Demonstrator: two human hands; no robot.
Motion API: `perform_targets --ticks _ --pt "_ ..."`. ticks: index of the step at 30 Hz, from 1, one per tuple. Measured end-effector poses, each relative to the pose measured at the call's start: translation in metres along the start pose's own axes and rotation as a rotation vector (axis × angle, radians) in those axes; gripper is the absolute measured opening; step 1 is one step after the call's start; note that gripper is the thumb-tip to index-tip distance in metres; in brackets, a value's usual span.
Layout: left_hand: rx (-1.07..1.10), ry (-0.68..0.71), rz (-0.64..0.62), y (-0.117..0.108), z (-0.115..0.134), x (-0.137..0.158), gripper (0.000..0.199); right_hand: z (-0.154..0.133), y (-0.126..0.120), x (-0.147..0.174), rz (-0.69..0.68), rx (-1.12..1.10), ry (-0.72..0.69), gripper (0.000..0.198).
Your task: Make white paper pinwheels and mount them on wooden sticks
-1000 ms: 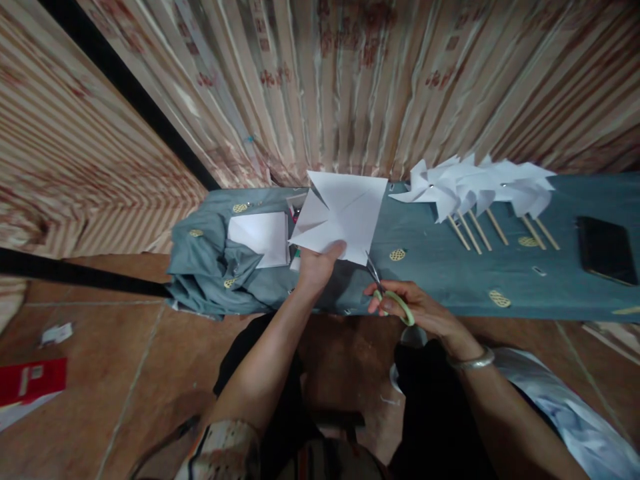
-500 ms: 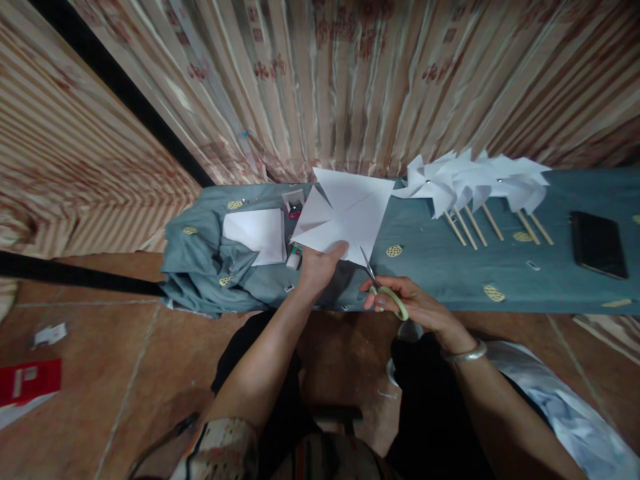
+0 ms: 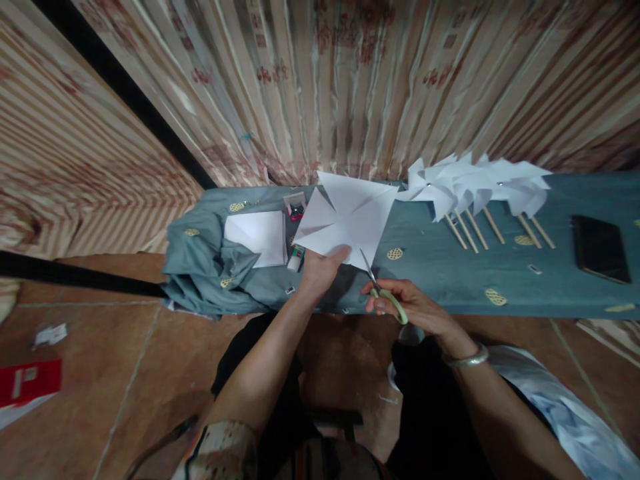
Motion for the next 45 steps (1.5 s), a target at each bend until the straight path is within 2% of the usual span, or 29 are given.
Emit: perform_targets --ticks 23,30,39,45 --pt "0.04 0.028 0.013 -0.003 -0.003 -0.004 0.049 0.006 0.0 0.001 0.059 -0.055 0.127 0.055" --pt "0.002 -0.01 -0.011 0.001 -0.006 0.001 0.035 0.002 0.0 0.001 0.047 -0.019 0.069 0.05" --pt "-0.001 0.002 -0.012 0.0 -0.005 0.0 0.029 0.004 0.0 0.001 0.085 -0.039 0.122 0.053" --pt "-0.016 0.007 -0.035 0.0 -0.016 0.0 0.037 0.003 -0.001 -0.001 0.094 -0.017 0.099 0.052"
Point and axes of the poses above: each hand's wrist, its own x-axis away from the middle knuckle, its own y-axis out of the palm, z = x × y, the point moved 5 cm from there along -x, towards the middle knuckle, and after that the axes turned 7 degrees about z, right-handed, at the moved point
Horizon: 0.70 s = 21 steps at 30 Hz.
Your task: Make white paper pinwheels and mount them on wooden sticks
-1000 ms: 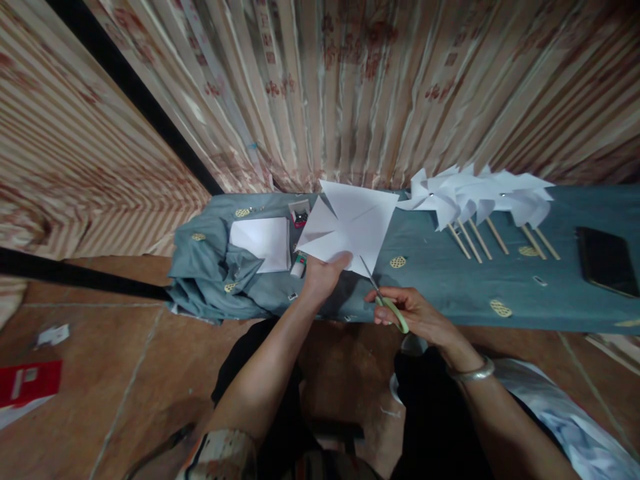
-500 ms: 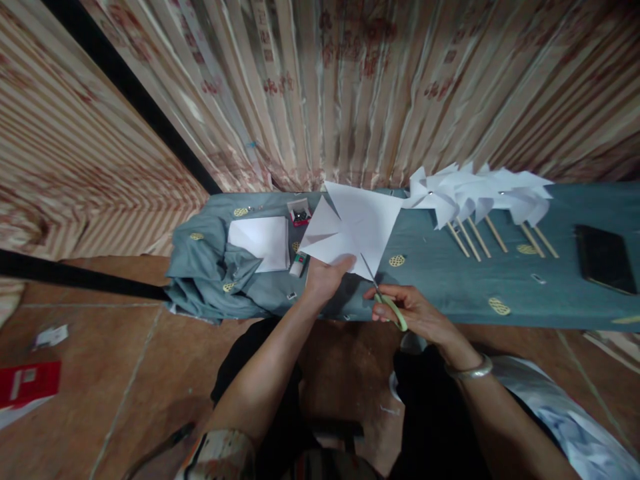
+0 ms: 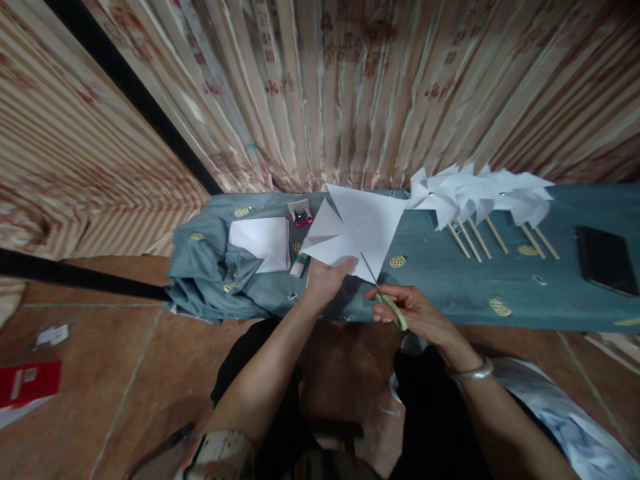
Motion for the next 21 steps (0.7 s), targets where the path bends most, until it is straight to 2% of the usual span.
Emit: perform_targets --ticks 4,10,21 --pt "-0.053 0.027 -0.026 0.0003 -0.0062 0.0013 0.039 -0.0014 -0.0006 -0.0007 0.01 0.017 -0.034 0.052" --pt "-0.072 0.041 -0.022 -0.0008 -0.0022 0.0022 0.041 0.0009 -0.0011 -0.001 0.017 0.017 0.01 0.052" --pt "-0.058 -0.019 -0.062 0.0038 -0.0035 0.0088 0.04 0.0043 -0.0025 -0.0032 0.07 -0.024 0.002 0.056"
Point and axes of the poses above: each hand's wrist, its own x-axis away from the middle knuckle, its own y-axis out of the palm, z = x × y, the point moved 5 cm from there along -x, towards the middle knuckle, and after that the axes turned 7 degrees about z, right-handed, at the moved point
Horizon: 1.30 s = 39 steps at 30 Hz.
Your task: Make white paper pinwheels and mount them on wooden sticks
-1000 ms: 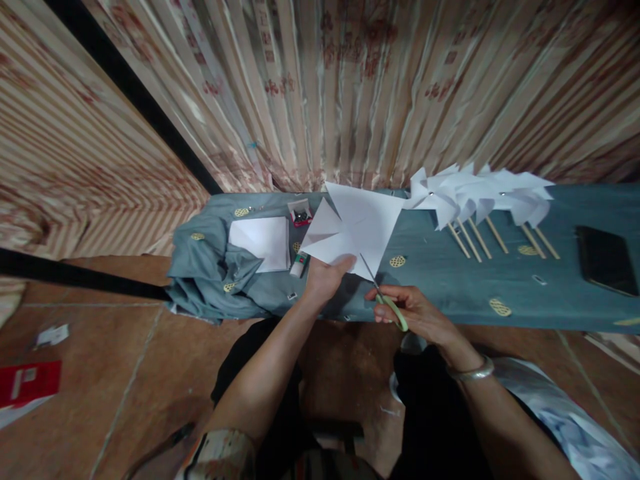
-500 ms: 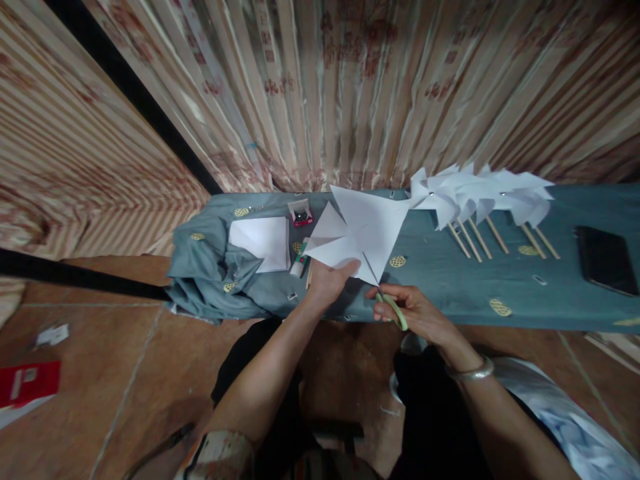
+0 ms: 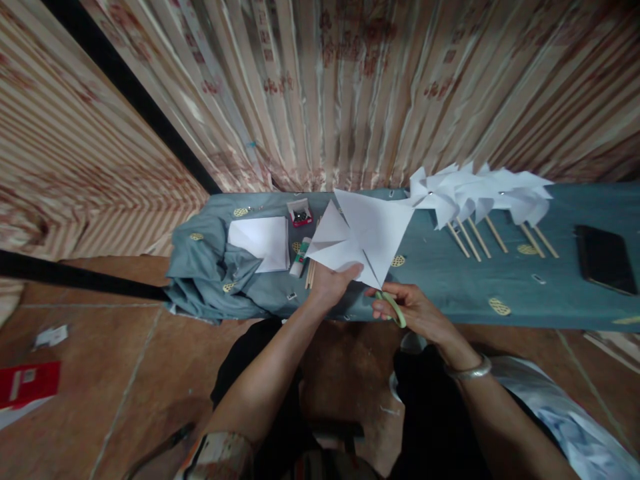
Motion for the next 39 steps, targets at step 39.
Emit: perform_targets --ticks 39 --pt "0.051 -0.028 -0.002 0.0013 -0.0058 0.0012 0.044 -0.0058 0.003 -0.0009 0.047 -0.036 0.023 0.052"
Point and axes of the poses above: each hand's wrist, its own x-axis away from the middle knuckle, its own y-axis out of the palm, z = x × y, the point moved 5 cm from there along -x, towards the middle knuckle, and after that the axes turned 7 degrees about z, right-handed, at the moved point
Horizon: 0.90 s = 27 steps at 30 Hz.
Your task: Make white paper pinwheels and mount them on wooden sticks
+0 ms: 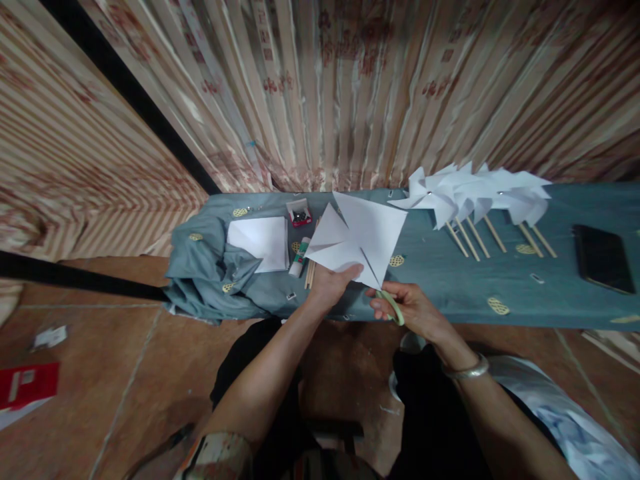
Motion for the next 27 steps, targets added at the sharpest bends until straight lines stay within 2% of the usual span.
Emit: perform_targets --ticks 12,17,27 --pt "0.05 -0.033 -0.034 0.0027 0.0046 0.004 0.045 -0.0016 -0.001 0.0012 -0.042 0.042 -0.055 0.055" --pt "0.042 -0.019 -0.036 0.0036 0.0028 0.0048 0.041 -0.0031 -0.0008 0.0016 -0.026 0.033 -0.042 0.054" --pt "0.043 -0.029 -0.043 0.0034 0.0002 0.004 0.046 -0.0014 -0.0002 0.0001 -0.004 0.006 -0.028 0.054"
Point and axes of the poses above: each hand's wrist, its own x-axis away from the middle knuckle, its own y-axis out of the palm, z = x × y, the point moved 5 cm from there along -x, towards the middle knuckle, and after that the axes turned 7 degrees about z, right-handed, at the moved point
